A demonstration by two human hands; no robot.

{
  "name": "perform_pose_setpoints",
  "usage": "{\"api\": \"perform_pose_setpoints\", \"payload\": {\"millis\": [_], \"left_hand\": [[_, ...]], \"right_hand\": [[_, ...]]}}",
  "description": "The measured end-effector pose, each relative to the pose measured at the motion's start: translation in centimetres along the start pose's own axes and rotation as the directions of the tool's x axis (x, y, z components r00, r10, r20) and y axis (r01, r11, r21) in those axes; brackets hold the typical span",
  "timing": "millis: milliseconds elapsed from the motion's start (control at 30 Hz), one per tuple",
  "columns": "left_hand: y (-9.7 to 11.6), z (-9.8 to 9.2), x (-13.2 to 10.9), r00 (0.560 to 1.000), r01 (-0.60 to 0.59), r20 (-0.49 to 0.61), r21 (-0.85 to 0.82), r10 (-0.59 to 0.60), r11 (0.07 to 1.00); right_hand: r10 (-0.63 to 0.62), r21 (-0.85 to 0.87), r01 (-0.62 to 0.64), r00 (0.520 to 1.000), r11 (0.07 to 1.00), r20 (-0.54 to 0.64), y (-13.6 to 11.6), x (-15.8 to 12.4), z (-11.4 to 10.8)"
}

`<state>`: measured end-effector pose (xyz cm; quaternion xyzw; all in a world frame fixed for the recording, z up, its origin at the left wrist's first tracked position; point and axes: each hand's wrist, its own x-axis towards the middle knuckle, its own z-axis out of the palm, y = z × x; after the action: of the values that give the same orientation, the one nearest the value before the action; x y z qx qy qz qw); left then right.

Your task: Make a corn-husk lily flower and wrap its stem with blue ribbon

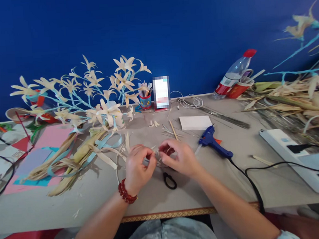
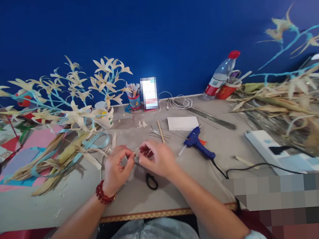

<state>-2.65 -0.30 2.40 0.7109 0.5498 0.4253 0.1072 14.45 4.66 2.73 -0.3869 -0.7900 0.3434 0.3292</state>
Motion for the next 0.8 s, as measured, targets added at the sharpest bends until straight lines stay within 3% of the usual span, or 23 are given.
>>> {"api": "perform_pose_setpoints", "payload": {"millis": [333, 600, 700, 800], "left_hand": [[0.1, 0.2, -0.1, 0.998, 0.054, 0.008, -0.021, -0.054, 0.998], [0.3, 0.5, -0.2, 1.000, 0.018, 0.009, 0.007, -0.019, 1.000], [0.3, 0.5, -0.2, 1.000, 0.013, -0.004, 0.016, -0.013, 1.000], [0.1, 0.3, -0.2, 0.999, 0.015, -0.036, 0.016, -0.015, 1.000]], "right_hand": [[-0.008, 0.027, 0.006, 0.997, 1.000, 0.072, -0.2, -0.1, 0.6], [0.013, -0.016, -0.012, 0.999, 1.000, 0.043, -0.4, -0.3, 1.3], [0.022, -0.020, -0.022, 1.000, 1.000, 0.013, 0.0, -0.2, 1.2], [0.038, -0.039, -0.043, 0.994, 0.998, -0.104, 0.7, 0.0, 0.6]]}}
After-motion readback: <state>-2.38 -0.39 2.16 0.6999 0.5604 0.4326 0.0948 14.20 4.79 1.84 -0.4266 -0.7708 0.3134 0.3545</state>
